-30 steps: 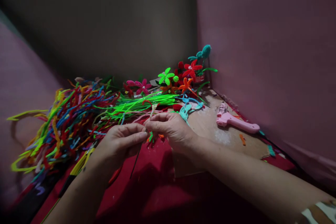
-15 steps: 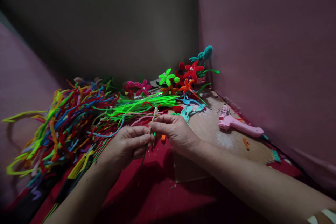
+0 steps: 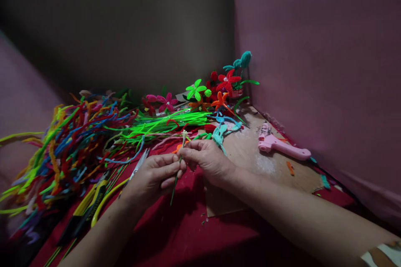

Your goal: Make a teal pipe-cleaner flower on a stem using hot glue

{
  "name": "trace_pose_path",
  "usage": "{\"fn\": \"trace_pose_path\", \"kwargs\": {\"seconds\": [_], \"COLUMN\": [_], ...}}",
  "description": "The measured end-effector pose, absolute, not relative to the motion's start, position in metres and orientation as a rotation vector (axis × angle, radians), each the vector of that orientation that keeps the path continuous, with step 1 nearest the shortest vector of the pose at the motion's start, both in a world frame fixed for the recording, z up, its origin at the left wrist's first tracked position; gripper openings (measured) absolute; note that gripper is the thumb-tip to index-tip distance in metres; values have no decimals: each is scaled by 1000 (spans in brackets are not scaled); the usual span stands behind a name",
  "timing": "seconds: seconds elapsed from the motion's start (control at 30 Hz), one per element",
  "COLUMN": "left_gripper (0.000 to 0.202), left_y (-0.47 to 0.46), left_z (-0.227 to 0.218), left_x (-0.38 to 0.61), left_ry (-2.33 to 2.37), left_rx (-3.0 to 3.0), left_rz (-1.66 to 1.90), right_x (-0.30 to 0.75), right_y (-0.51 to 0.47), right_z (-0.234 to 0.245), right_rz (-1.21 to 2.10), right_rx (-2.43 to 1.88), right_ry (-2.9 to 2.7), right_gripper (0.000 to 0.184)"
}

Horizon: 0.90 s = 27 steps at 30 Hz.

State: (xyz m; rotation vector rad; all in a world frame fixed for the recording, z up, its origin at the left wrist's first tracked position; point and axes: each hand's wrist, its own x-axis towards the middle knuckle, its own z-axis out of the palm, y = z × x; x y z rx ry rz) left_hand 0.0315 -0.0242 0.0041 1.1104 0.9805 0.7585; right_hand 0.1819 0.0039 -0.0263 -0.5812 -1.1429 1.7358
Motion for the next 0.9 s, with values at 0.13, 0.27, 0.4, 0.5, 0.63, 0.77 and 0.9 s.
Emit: {"fn": "trace_pose_path", "kwargs": {"seconds": [0.13,0.27,0.4,0.5,0.63,0.77,0.9], "left_gripper": [18,19,16,24,23,23,21], "left_y": [-24,-25,-23,-22,-22,-22,-20], "left_z": [-3,-7,-8,-4,0,-2,-4], "left_x": [34,33,28,25,25,26,25], "left_ry": [986,994,985,999,1080,1029,1015], "left_rx": [1071,996,1030,1053,1017,949,880], "left_rz": [778,777,777,837,965,996,966], "right_x": [180,178,177,176,174,171,169], "right_y": [2,-1,-3,-5,-8,-9,-11], "right_z": [-26,-24,-23,-21,-21,-28,-32], "right_rz": [1645,1664,1690,1726,1762,1839,1899], "right_rx": [-674,-686,-710,-715,-758,-715,-678], "right_ry": [-1186,-1190,-1117,-1051,-1021,-1008,-1068], "right_gripper": [22,24,28,28,26,27,26]}}
